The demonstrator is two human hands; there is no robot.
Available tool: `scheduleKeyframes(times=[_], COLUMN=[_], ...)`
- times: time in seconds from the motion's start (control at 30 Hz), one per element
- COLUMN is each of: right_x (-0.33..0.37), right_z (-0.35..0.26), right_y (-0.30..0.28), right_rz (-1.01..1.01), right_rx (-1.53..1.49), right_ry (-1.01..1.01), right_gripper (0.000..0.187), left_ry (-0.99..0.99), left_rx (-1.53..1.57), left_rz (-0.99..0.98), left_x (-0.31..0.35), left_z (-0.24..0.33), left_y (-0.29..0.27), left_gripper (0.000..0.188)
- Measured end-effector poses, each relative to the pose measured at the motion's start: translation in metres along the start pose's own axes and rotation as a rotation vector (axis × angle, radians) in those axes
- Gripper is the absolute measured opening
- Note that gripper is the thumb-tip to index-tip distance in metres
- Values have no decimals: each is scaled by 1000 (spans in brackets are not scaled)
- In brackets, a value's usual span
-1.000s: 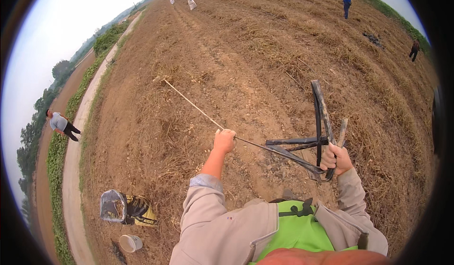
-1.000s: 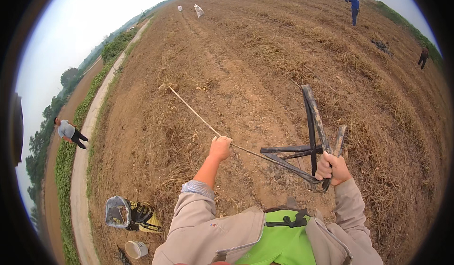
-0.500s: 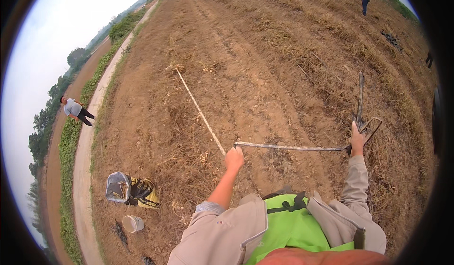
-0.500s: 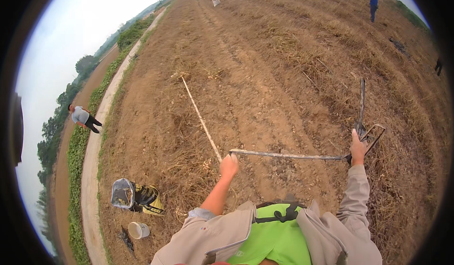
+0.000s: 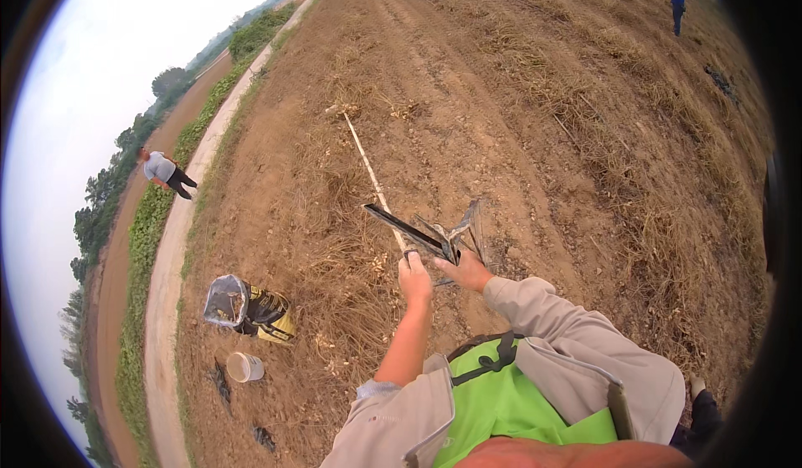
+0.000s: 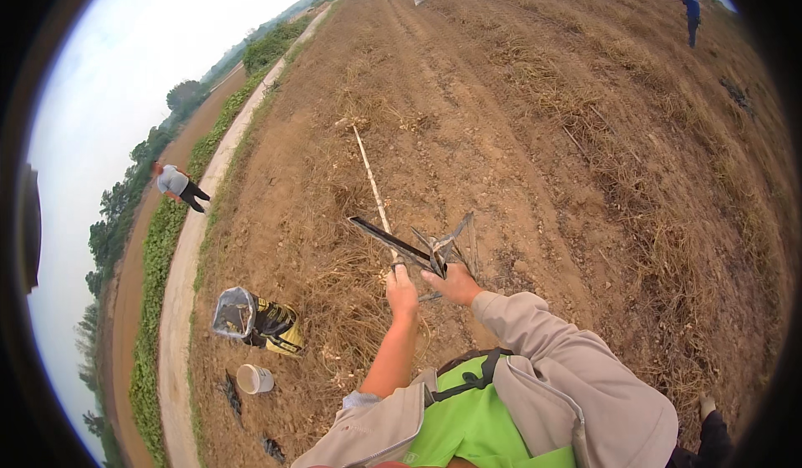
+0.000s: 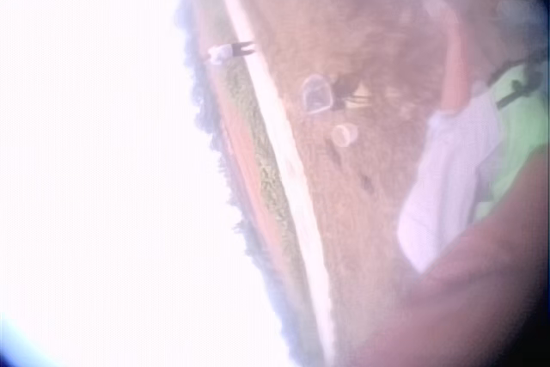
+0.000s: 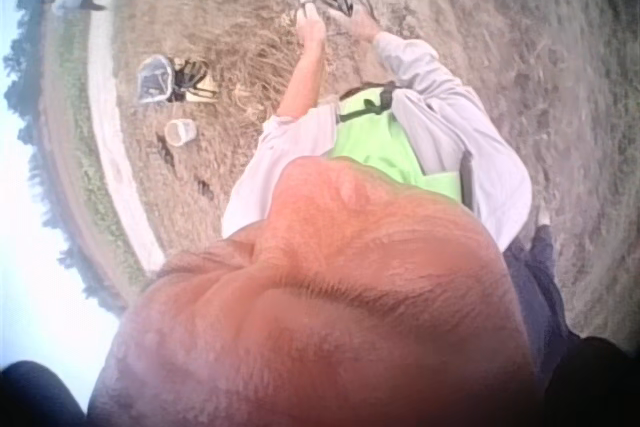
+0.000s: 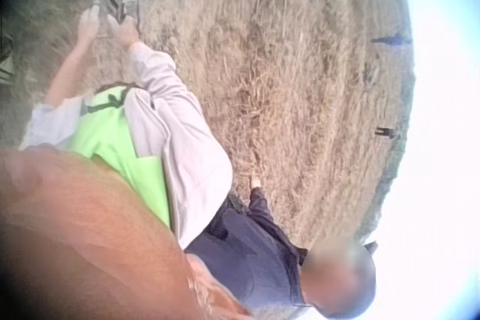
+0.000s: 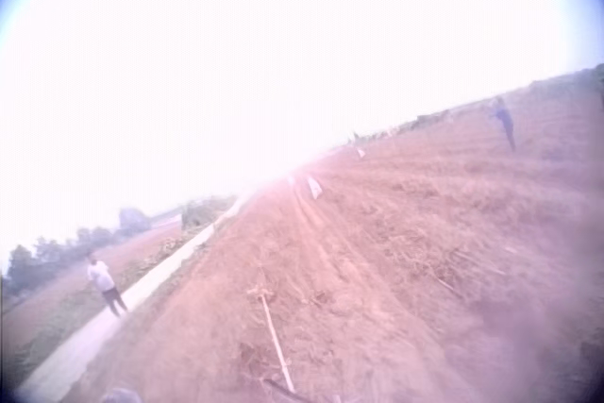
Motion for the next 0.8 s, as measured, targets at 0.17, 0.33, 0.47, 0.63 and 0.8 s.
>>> scheduleKeyframes(times=[0.17,0.33,0.47,0.63,0.8], right_x=[-7,-22,-32,-38,-40], right_z=[-5,10,6,0,-19], right_y=[51,99,115,132,144], right_rz=[-128,-164,-206,-129,-162], right_rx=[-202,-32,76,84,126], right_ry=[-149,-66,-40,-5,-81], right_gripper=[41,52,49,48,41], left_ry=[-213,92,131,248,51], left_rx=[423,149,123,140,491], left_rz=[-120,-92,-315,-240,-386], left_x=[-20,-19,-33,-39,-44], left_z=[-23,-39,-45,-58,-64], left_y=[-26,-51,-70,-84,-89], left_gripper=[35,34,52,74,83])
Point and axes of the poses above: each hand's wrist, its own x-axis away from the middle knuckle, its own y-axis out of the palm, z = x × y, the point moved 2 cm from there along -x, towards the middle knuckle, and after that the axes turned 10 degrees about -y, right-handed, at the moved point
